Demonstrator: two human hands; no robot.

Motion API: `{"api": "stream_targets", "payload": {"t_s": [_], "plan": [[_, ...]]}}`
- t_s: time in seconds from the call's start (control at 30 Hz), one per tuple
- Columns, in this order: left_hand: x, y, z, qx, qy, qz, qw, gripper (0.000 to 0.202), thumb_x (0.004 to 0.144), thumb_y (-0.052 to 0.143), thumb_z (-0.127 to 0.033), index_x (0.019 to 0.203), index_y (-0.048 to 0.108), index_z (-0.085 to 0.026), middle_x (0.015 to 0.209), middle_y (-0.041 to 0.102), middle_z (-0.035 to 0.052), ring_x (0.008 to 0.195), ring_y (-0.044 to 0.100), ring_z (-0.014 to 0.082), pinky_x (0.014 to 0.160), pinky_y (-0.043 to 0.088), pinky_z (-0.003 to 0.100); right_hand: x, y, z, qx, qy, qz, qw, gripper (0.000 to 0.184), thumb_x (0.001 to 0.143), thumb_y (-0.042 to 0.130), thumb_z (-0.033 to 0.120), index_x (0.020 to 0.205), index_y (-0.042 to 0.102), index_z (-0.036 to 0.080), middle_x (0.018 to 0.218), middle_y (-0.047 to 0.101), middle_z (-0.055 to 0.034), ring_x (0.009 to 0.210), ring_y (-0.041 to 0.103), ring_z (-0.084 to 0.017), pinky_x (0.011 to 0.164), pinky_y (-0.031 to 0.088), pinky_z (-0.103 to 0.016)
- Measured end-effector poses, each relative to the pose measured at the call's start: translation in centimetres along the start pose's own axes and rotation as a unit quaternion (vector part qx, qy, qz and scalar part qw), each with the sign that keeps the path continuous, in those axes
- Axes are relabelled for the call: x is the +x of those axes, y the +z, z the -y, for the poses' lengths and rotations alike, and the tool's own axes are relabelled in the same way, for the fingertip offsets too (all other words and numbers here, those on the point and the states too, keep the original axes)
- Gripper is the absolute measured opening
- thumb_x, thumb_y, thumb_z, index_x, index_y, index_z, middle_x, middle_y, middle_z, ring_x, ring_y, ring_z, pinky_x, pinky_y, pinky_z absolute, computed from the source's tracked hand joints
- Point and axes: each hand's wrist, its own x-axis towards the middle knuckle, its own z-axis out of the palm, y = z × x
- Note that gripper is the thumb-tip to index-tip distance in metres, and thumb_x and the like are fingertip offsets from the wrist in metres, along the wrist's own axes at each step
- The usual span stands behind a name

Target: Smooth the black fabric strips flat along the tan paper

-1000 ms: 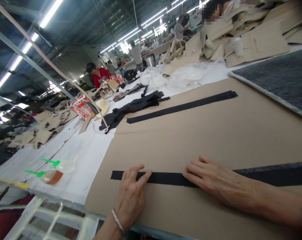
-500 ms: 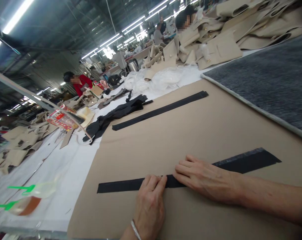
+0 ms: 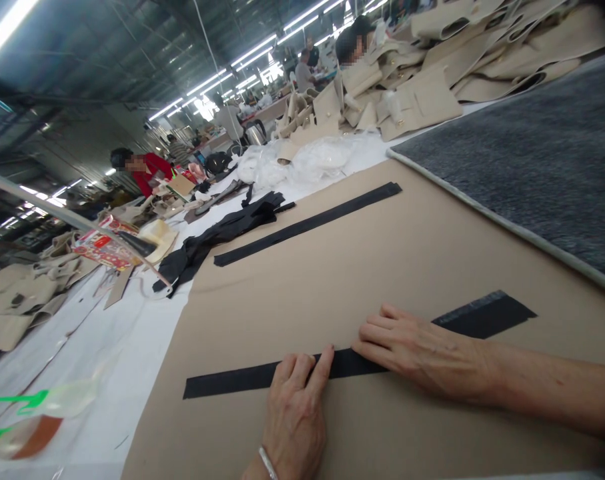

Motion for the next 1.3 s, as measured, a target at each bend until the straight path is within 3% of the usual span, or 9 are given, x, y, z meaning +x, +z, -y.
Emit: {"api": "stream_targets", "payload": {"t_s": [0.2, 0.33, 0.57, 0.8, 1.3], "plan": [[0.0, 0.2, 0.1, -0.009, -0.013, 0.001, 1.0, 0.057, 0.087, 0.035, 0.001, 0.141, 0.041, -0.017, 0.095, 0.058, 0.0065, 0.087, 0.052, 0.0214, 0.08, 0.048, 0.036, 0.5, 0.1, -0.3, 0.039, 0.054, 0.019, 0.998, 0.015, 0.091, 0.047, 0.005, 0.088, 0.057, 0.017, 0.084, 0.056, -0.0025, 0.074, 0.049, -0.019, 0.068, 0.028, -0.033], [0.0, 0.0, 0.1, 0.0, -0.001, 0.012, 1.0, 0.058, 0.087, 0.037, 0.001, 0.141, 0.043, -0.02, 0.096, 0.057, 0.006, 0.089, 0.051, 0.0211, 0.081, 0.048, 0.036, 0.2, 0.2, -1.0, 0.059, 0.026, 0.042, 0.997, 0.016, 0.093, 0.048, 0.005, 0.087, 0.058, 0.016, 0.083, 0.055, -0.0016, 0.074, 0.049, -0.017, 0.07, 0.031, -0.032], [0.4, -0.7, -0.3, 0.038, 0.005, 0.052, 0.998, 0.065, 0.084, 0.038, 0.004, 0.142, 0.043, -0.024, 0.096, 0.054, 0.0056, 0.088, 0.049, 0.0212, 0.08, 0.048, 0.036, -0.5, -0.1, -1.0, -0.01, -0.039, 0.002, 0.999, 0.016, 0.094, 0.046, 0.005, 0.091, 0.059, 0.015, 0.083, 0.054, -0.0024, 0.07, 0.046, -0.017, 0.069, 0.032, -0.033], [1.2, -1.2, -0.7, 0.093, 0.019, 0.089, 0.991, 0.075, 0.081, 0.046, 0.002, 0.146, 0.036, -0.032, 0.095, 0.052, 0.0045, 0.086, 0.047, 0.0228, 0.077, 0.046, 0.038, -1.3, -0.4, -1.0, -0.05, -0.051, -0.004, 0.997, 0.015, 0.096, 0.044, 0.009, 0.096, 0.058, 0.014, 0.083, 0.053, -0.0029, 0.071, 0.046, -0.018, 0.068, 0.032, -0.034], [1.1, -0.4, -0.2, 0.142, 0.064, 0.062, 0.986, 0.086, 0.079, 0.043, 0.006, 0.151, 0.021, -0.034, 0.093, 0.047, 0.0035, 0.082, 0.046, 0.021, 0.077, 0.044, 0.037, -5.1, -2.2, -2.0, -0.056, -0.024, 0.008, 0.998, 0.02, 0.097, 0.041, 0.009, 0.104, 0.059, 0.013, 0.084, 0.054, -0.0041, 0.074, 0.048, -0.019, 0.07, 0.032, -0.035]]}}
